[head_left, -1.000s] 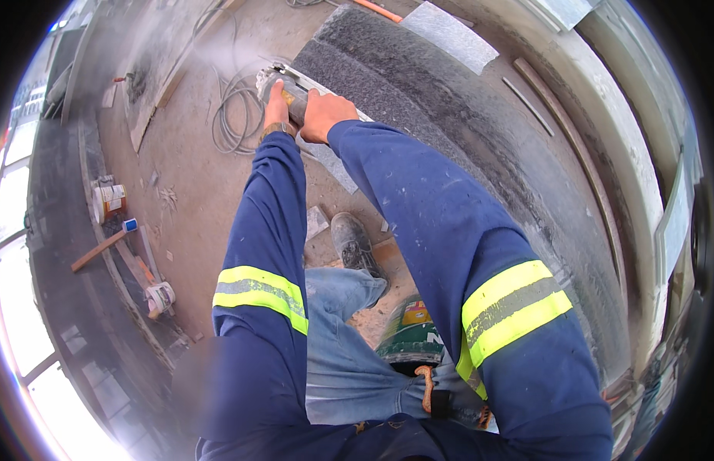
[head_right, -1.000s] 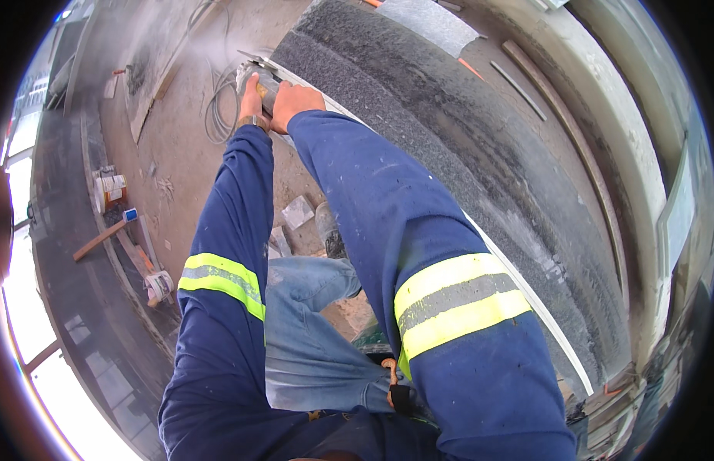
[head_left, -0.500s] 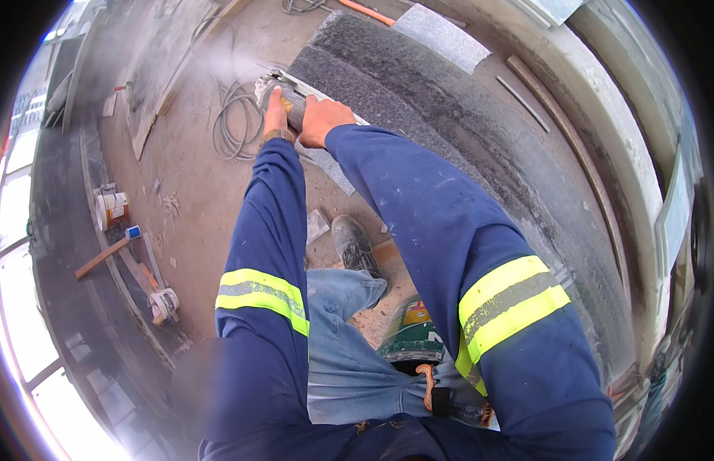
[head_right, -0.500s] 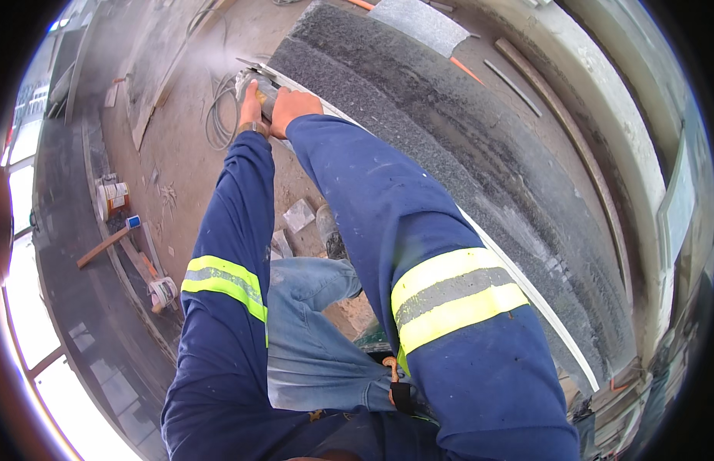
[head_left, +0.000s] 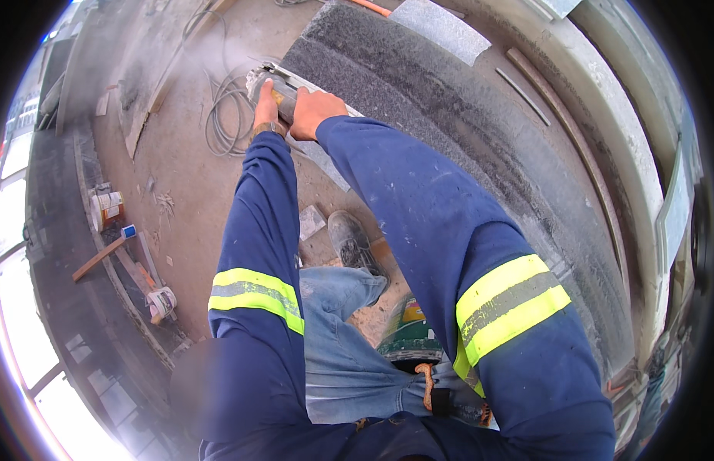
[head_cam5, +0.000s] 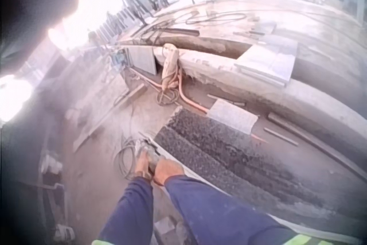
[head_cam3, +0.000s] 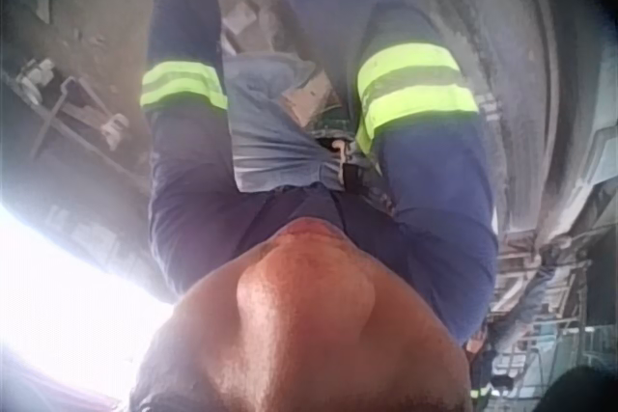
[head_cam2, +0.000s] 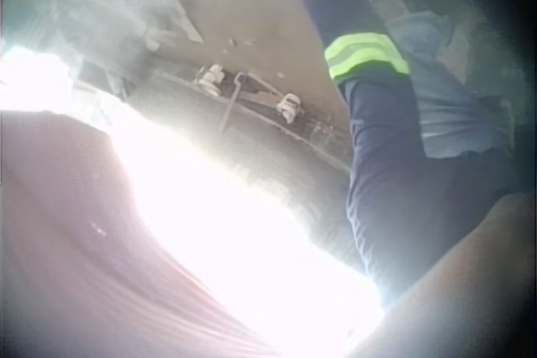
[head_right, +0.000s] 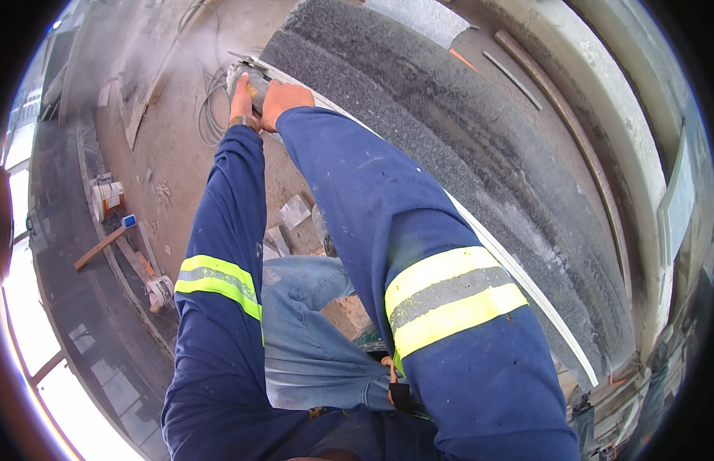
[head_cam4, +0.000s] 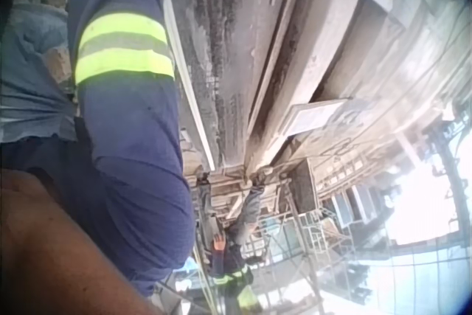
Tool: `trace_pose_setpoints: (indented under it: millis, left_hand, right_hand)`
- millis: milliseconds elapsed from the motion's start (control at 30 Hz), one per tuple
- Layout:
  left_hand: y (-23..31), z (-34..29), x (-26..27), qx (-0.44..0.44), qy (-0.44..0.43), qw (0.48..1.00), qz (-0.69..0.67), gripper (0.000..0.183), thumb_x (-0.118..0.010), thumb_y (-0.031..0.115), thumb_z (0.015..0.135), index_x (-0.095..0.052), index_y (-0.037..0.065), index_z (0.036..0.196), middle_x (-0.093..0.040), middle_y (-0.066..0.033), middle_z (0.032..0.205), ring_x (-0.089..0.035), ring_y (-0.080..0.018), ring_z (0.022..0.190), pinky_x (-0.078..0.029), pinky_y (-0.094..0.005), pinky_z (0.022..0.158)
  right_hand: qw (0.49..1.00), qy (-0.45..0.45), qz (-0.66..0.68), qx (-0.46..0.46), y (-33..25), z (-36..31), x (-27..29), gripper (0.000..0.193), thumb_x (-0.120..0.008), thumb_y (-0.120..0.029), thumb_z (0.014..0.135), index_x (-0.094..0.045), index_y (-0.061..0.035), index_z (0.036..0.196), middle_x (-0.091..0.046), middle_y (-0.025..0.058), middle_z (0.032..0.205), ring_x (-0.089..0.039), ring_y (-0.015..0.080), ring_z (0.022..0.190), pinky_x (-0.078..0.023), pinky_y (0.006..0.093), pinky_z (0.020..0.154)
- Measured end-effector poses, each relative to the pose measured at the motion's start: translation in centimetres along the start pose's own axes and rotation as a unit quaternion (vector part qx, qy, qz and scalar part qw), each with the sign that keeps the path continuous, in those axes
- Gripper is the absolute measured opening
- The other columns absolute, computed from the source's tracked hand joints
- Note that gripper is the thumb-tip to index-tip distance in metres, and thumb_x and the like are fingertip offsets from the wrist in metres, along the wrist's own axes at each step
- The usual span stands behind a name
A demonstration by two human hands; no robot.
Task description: The person kneels on a construction floor and uses an angle grinder to cut a dark stone slab. They adjust the tool, reposition the slab, and continue cutting along a marked line while another worker is visible nearby.
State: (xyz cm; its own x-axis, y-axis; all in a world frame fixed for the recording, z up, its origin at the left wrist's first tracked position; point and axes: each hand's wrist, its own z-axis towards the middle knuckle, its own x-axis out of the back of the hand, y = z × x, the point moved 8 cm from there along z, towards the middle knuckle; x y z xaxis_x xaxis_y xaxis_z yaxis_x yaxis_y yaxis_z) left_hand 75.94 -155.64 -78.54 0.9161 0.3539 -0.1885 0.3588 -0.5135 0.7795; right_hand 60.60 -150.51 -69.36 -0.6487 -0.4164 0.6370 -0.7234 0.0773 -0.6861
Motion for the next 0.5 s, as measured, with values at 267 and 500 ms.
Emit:
trace_pose_setpoints:
  millis: [267, 500]
  left_hand:
    - [-0.3, 0.6, -0.4, 0.004, -0.009, 1.000, -0.005, 0.044, -0.059, 0.049, 0.092, -0.063, 0.008, 0.107, -0.071, -0.0103, 0.101, -0.069, -0.0281, 0.088, -0.055, -0.0432, 0.083]
    - [-0.7, 1.8, 1.1, 0.005, 0.002, 1.000, 0.006, 0.046, -0.059, 0.049, 0.092, -0.062, 0.007, 0.109, -0.070, -0.0104, 0.101, -0.069, -0.0286, 0.087, -0.055, -0.0442, 0.082]
  right_hand:
    - [1.000, 0.004, -0.013, -0.009, 0.5, 0.3, 0.1, 0.057, -0.069, -0.026, 0.075, -0.053, -0.0004, 0.124, -0.069, 0.0200, 0.108, -0.068, 0.0343, 0.103, -0.054, 0.0410, 0.090]
    - [1.000, -0.002, -0.008, -0.005, 0.2, -0.1, 0.0, 0.058, -0.069, -0.025, 0.075, -0.053, -0.0003, 0.125, -0.069, 0.0206, 0.110, -0.068, 0.0349, 0.104, -0.054, 0.0416, 0.090]
